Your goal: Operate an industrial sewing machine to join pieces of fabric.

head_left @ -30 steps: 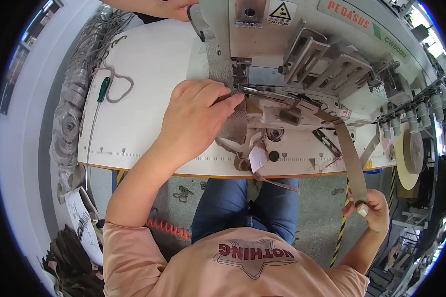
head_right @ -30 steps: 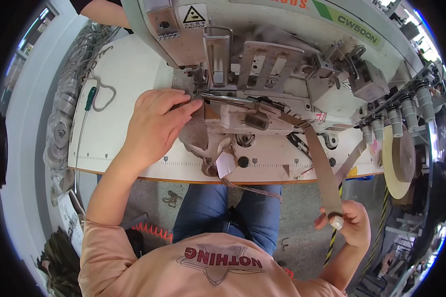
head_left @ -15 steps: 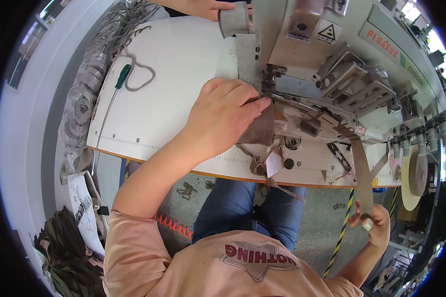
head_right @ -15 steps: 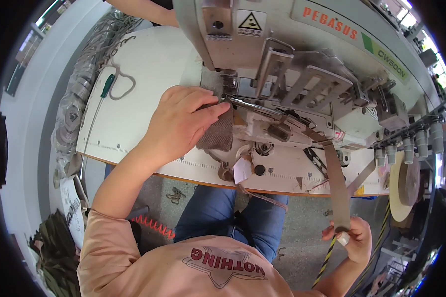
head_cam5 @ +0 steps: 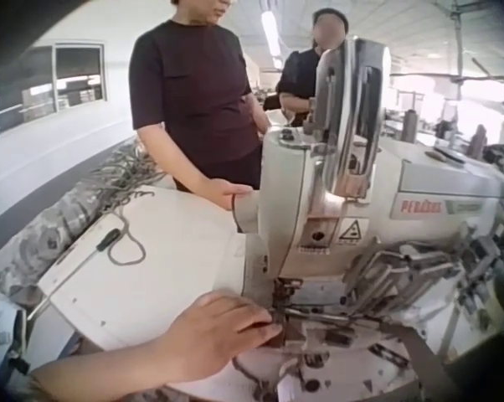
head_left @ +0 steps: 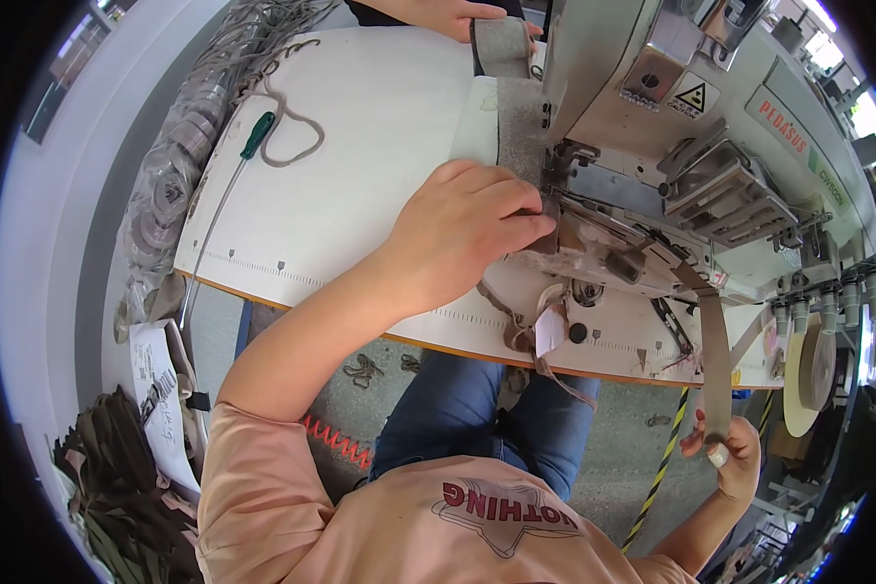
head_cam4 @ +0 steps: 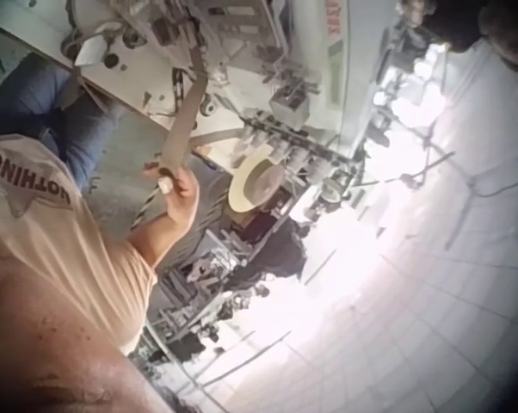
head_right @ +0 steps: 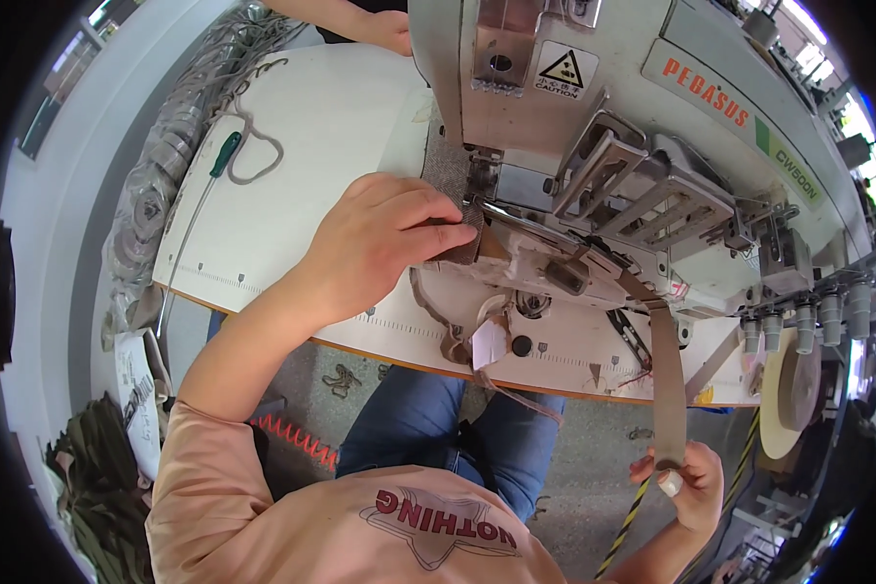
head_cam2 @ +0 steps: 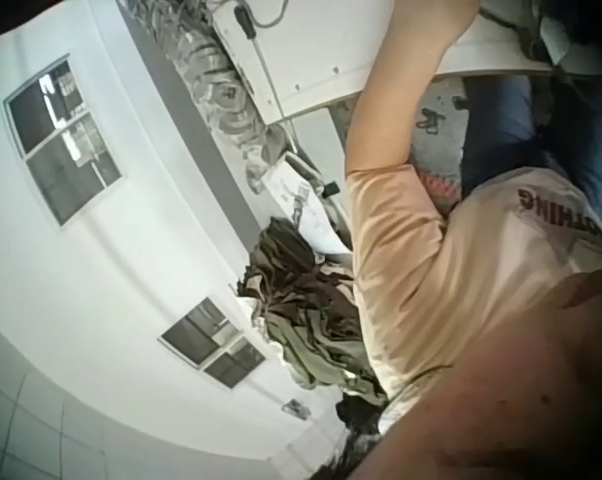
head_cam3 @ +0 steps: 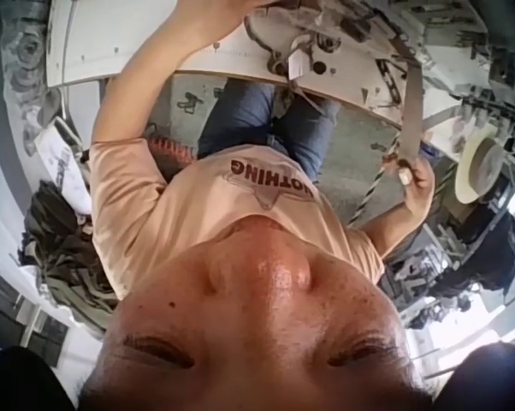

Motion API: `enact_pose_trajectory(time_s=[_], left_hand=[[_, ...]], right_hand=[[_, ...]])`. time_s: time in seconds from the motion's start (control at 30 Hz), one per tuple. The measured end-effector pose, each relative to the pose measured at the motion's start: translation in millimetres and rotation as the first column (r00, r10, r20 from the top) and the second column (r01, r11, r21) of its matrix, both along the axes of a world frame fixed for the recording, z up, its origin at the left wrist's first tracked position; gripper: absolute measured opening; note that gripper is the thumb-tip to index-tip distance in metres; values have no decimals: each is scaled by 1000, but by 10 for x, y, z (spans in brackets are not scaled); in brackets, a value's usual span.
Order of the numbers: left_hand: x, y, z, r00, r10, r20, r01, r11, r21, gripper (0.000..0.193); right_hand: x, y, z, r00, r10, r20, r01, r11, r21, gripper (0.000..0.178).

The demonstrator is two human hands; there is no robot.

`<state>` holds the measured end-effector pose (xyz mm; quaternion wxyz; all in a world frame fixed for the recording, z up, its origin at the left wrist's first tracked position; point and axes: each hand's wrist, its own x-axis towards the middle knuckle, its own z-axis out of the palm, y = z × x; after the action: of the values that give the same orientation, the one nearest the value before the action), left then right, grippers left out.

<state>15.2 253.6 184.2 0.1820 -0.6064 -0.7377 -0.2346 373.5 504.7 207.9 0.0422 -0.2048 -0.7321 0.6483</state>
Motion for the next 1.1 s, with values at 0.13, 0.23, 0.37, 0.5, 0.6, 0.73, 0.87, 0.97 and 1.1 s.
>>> enact_pose_trajectory(time_s=[0.13, 0.23, 0.37, 0.5, 0.6, 0.73, 0.87, 0.97, 1.1], left_hand=[[-7, -1, -15, 1000, -15, -1, 15, 1000, 10, 31], [-17, 4, -16, 1000, -6, -10, 6, 1000, 14, 31], [-25, 9, -10, 999, 13, -34, -13, 1000, 12, 31], [-36, 17, -9, 999, 23, -48, -23, 1000, -2, 31], [-43, 24, -4, 998, 21, -60, -22, 1000, -14, 31], [-31, 34, -9, 995, 47, -86, -50, 998, -29, 33], [-28, 40, -36, 993, 56, -107, -56, 998, 0, 33], [-46, 20, -10, 996, 39, -74, -41, 999, -18, 33], [-47, 27, -32, 996, 51, -79, -52, 999, -4, 31]], right_hand=[[-40, -40, 41, 995, -54, 83, 53, 999, 14, 45], [-49, -53, 53, 992, -78, 101, 76, 997, 30, 46], [-49, -48, 56, 991, -84, 107, 80, 996, 43, 47], [-50, -45, 48, 991, -85, 101, 81, 996, 39, 47], [-45, -34, 43, 993, -78, 92, 75, 997, 31, 47], [-36, -20, 30, 994, -71, 84, 70, 997, 12, 46], [-34, -14, 16, 996, -64, 60, 63, 998, 15, 45], [-39, -18, 13, 997, -62, 46, 61, 998, 21, 45], [-48, -27, 16, 997, -64, 38, 63, 998, 19, 44]])
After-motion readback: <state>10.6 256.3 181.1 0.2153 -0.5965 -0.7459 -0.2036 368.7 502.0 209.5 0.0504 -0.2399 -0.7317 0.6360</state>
